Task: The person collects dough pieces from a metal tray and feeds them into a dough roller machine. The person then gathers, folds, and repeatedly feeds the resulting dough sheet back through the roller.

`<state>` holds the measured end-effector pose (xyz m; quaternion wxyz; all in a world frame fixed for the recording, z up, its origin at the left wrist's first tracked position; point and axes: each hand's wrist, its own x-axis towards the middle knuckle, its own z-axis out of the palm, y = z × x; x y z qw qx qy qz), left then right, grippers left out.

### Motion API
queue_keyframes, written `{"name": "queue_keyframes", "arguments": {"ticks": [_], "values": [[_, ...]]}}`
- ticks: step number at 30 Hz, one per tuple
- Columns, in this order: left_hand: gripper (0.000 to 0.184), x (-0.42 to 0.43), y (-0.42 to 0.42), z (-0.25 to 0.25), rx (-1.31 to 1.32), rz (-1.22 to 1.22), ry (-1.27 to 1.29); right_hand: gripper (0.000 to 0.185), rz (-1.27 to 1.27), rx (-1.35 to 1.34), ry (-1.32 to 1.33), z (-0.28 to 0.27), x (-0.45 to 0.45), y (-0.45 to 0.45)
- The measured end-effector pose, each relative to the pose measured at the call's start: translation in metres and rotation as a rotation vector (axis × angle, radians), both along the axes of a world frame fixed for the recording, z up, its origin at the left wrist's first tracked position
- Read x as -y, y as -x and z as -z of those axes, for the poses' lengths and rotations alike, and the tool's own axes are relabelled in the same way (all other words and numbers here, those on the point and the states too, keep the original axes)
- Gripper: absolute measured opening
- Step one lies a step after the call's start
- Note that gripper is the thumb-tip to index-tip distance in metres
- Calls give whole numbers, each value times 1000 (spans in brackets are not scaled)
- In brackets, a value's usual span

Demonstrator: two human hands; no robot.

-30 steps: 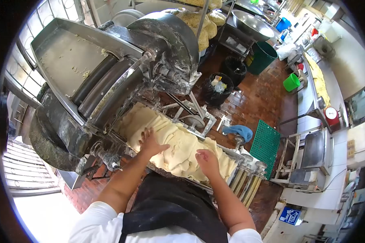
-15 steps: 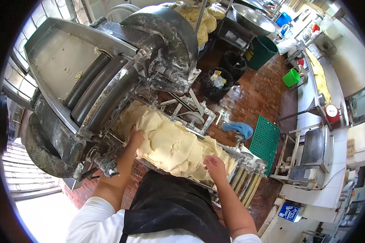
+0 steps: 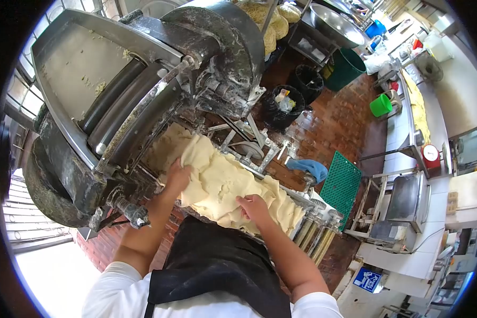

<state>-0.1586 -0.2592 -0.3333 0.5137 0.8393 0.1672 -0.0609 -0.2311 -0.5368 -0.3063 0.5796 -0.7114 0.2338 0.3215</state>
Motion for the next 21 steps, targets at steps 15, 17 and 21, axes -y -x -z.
{"name": "queue_keyframes", "arguments": {"ticks": [15,17,21], "values": [[40,56,32,-23,19,263,-33,48,481,-207,-653,7,-38,-18],[42,68,39,-26,48,302,-70,56,461,-294,-640,5,-38,-23],[47,80,55,-39,63,425,-6,65,316,-247,-665,-15,-47,-28]]}}
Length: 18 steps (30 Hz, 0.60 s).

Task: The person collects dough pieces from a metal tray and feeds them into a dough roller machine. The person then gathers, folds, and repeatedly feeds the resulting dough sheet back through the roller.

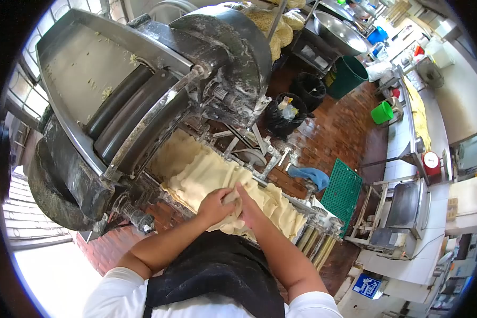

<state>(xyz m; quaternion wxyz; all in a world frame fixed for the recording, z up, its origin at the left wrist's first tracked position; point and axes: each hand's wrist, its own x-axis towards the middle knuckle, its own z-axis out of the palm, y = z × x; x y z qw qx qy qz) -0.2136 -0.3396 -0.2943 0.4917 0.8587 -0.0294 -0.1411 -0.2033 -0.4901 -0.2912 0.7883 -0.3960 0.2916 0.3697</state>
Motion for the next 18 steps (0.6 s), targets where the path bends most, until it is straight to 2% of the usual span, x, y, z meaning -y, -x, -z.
{"name": "queue_keyframes", "arguments": {"ticks": [1,3,5,8,9,12,14,16,18], "values": [[47,1,3,0,-22,48,47,62,-51,55,100,6,-2,0],[39,4,12,21,-110,-160,364,58,-151,176,293,15,-9,-1],[35,6,16,55,-165,-369,699,49,-132,166,518,3,-18,-2],[39,-29,37,25,-166,-458,694,37,-75,62,732,7,-27,-3],[44,-47,46,34,-318,-508,686,33,-58,13,785,10,-28,-3],[64,-93,74,67,-815,-647,808,32,260,-59,428,9,-28,-4],[79,-99,82,76,-1207,-714,1097,32,285,6,289,-1,-31,-4],[92,-88,74,75,-1065,-655,1374,32,286,67,228,-14,-36,-2],[95,-85,64,83,-973,-750,1463,34,247,121,257,-24,-38,1]]}}
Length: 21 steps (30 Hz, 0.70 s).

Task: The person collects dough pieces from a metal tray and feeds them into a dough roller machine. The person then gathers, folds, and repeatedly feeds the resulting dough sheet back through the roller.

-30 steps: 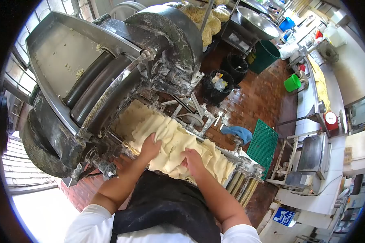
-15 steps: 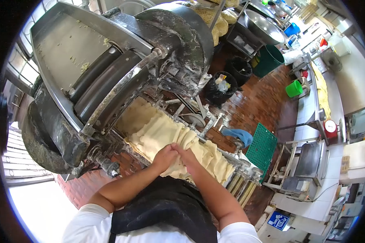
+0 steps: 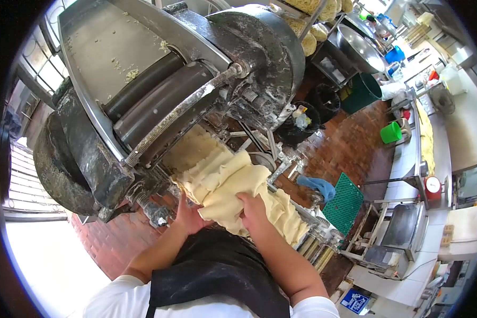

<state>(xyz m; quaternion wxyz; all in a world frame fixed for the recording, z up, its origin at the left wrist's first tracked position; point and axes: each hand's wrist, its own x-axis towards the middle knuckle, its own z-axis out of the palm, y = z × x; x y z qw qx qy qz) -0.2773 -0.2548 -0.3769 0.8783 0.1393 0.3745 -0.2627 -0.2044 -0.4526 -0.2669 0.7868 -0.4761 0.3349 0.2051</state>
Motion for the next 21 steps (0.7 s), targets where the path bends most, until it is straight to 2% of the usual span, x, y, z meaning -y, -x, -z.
{"name": "queue_keyframes", "arguments": {"ticks": [3,7,9,10,12,14,15,18,19,21], "values": [[91,-2,-27,-10,32,-101,-3,38,-42,35,113,23,14,11],[63,7,-37,-10,-151,31,-247,41,-162,-34,171,44,40,19],[56,17,-40,-4,-170,66,-386,41,-203,-32,149,54,49,20],[52,22,-41,3,-179,83,-455,42,-197,-101,20,52,51,17],[46,24,-40,48,-191,77,-461,44,-178,-234,-245,48,53,1],[42,26,-40,56,-134,49,-503,56,-325,-210,-120,45,43,-14],[41,27,-39,41,-71,23,-541,62,-392,-198,-57,44,36,-23],[43,30,-38,-13,-2,37,-695,83,-751,-266,603,35,2,-50],[44,33,-39,-22,3,49,-752,84,-767,-230,672,44,-4,-51],[47,42,-39,-10,89,-16,-933,87,-807,-149,822,66,-13,-59]]}}
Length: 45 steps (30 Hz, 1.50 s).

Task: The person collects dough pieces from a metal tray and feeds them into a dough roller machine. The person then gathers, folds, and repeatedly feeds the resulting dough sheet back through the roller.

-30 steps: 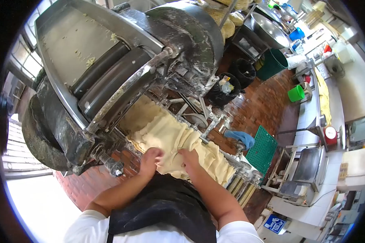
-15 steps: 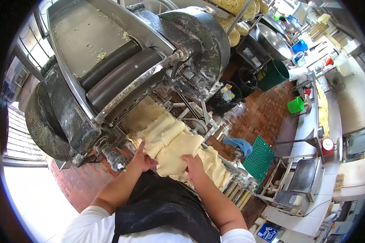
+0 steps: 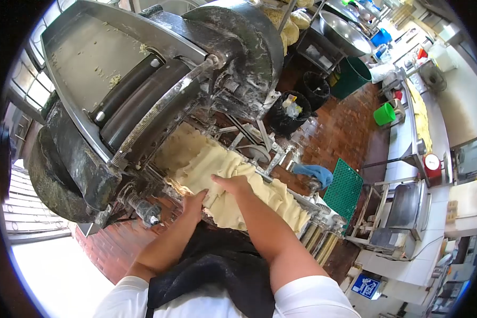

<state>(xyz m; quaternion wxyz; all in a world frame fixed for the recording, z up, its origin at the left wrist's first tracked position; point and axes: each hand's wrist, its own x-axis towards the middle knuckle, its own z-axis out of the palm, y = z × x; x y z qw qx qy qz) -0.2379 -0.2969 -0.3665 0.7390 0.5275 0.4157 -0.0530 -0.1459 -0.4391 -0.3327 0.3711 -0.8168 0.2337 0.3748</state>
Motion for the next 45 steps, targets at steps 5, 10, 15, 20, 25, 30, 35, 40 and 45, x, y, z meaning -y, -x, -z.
{"name": "queue_keyframes", "arguments": {"ticks": [5,10,15,20,25,30,35,40,45], "values": [[46,-9,0,0,34,92,-43,75,-30,115,102,-2,3,13],[46,-39,-11,-2,103,-273,670,47,231,397,-121,-20,17,39],[57,-66,-10,62,211,-456,854,38,454,376,-414,-88,30,64],[52,-67,-16,50,204,-445,923,43,396,350,-447,-113,70,92],[44,-35,-20,35,153,-180,796,39,398,385,-478,-103,106,111],[32,-7,-10,-3,-187,-123,503,36,484,341,-532,-107,133,118],[39,26,16,2,-135,-61,559,36,515,368,-508,-116,159,129],[42,48,39,4,-215,91,547,37,584,333,-476,-130,184,146],[43,44,37,17,-223,131,514,39,570,409,-382,-140,202,170]]}}
